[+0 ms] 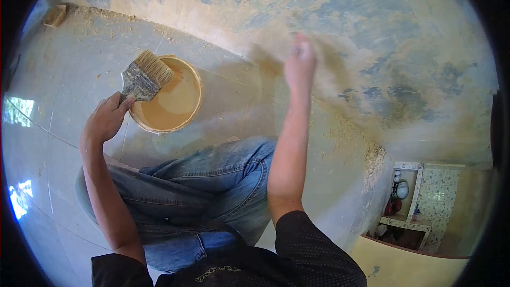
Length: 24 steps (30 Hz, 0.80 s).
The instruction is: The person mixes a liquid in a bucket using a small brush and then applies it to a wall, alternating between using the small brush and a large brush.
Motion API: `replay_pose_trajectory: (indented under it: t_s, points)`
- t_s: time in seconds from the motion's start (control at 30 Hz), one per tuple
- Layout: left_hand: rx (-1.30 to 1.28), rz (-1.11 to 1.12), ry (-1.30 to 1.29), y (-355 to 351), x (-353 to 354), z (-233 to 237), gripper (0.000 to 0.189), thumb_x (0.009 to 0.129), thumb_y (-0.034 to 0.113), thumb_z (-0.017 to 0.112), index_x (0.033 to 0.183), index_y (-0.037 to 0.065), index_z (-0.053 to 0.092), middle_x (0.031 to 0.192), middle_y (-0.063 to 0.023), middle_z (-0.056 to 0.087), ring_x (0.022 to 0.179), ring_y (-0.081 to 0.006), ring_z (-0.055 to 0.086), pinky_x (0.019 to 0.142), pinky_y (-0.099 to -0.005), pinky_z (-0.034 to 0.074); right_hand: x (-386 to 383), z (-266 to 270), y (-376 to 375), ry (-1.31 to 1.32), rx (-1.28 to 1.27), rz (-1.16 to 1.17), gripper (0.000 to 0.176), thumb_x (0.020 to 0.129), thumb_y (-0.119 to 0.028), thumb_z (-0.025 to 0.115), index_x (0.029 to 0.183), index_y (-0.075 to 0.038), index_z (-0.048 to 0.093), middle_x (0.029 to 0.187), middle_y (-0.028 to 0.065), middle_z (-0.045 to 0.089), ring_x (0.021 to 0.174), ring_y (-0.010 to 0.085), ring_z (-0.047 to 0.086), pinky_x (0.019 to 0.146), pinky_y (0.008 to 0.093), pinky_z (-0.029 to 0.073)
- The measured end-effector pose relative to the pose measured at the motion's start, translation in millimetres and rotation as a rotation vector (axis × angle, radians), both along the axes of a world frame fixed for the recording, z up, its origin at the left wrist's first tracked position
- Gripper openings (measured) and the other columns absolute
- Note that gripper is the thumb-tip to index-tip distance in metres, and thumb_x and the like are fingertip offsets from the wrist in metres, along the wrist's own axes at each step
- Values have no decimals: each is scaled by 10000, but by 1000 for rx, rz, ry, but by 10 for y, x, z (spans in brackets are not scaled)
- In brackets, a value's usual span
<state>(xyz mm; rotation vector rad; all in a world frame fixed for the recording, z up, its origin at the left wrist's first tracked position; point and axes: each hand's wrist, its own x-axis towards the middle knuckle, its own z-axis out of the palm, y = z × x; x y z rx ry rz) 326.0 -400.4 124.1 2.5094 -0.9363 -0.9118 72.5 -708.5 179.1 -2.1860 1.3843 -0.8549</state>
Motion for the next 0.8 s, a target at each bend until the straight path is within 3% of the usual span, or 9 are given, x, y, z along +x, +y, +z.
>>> replay_pose_trajectory:
  t_s: [0.07, 0.2, 0.27, 0.33, 0.47, 0.53, 0.67, 0.73, 0.8]
  points:
    - [-1, 3, 1, 0, -2, -1, 506, 1004, 462, 440, 1034, -22, 585, 1042, -270, 627, 1022, -429, 582, 882, -495, 432, -218, -26, -153, -169, -300, -133, 409, 1002, -120, 437, 1399, -42, 496, 1307, 186, 603, 1193, 338, 586, 1024, 423, 446]
    - [7, 5, 11, -9, 1, -5, 498, 1003, 460, 438, 1045, -13, 588, 1065, -271, 626, 1046, -430, 581, 890, -499, 430, -399, -243, -384, -237, -176, -313, 432, 996, -95, 427, 1424, -50, 469, 1337, 186, 582, 1203, 339, 580, 1031, 430, 439]
    - [3, -3, 2, 0, 2, -6, 493, 1002, 455, 441, 1047, -14, 588, 1068, -272, 626, 1053, -431, 580, 892, -500, 430, -217, -431, -342, -88, 26, -254, 427, 976, -70, 436, 1396, -47, 510, 1286, 204, 613, 1192, 330, 592, 1007, 423, 454]
    - [-4, -21, -17, -5, 6, -32, 487, 1002, 449, 444, 1049, -14, 587, 1072, -273, 627, 1059, -432, 580, 895, -501, 431, -142, -502, -292, 169, 41, -66, 395, 950, -58, 458, 1324, -47, 583, 1172, 223, 663, 1138, 343, 617, 970, 425, 472]
    - [-25, -13, -24, 11, -10, 11, 472, 1001, 430, 452, 1049, -19, 588, 1075, -279, 626, 1068, -432, 578, 903, -504, 430, -9, -466, -246, 291, 35, -29, 370, 918, -56, 481, 1258, -38, 627, 1086, 230, 687, 1072, 367, 635, 942, 429, 484]
    - [-2, -1, 6, -3, -13, 45, 471, 1002, 431, 451, 1046, -18, 588, 1081, -281, 623, 1069, -430, 578, 908, -505, 428, -128, -289, -282, -66, -154, -72, 369, 917, -73, 492, 1263, -31, 615, 1104, 229, 679, 1039, 388, 636, 926, 438, 483]
    - [32, 1, -29, -22, -41, 81, 483, 1003, 440, 444, 1031, -21, 586, 1061, -282, 627, 1054, -427, 581, 901, -497, 435, -283, -245, -303, -182, -295, -233, 345, 910, -79, 515, 1227, -8, 630, 1085, 226, 684, 1020, 377, 651, 913, 430, 490]
    - [33, -11, -24, -11, -56, 76, 486, 1004, 442, 441, 1032, -22, 585, 1062, -282, 628, 1056, -429, 580, 900, -497, 436, -336, -612, -510, -12, 72, -180, 310, 919, -90, 525, 1184, 0, 656, 1068, 222, 694, 1031, 360, 659, 911, 418, 493]
    - [18, -24, -34, -39, -32, 77, 490, 1005, 444, 439, 1033, -23, 585, 1063, -283, 628, 1059, -430, 579, 898, -498, 436, -282, -838, -579, 238, 226, -91, 302, 920, -83, 519, 1167, 8, 667, 1072, 220, 698, 1041, 349, 663, 907, 403, 498]
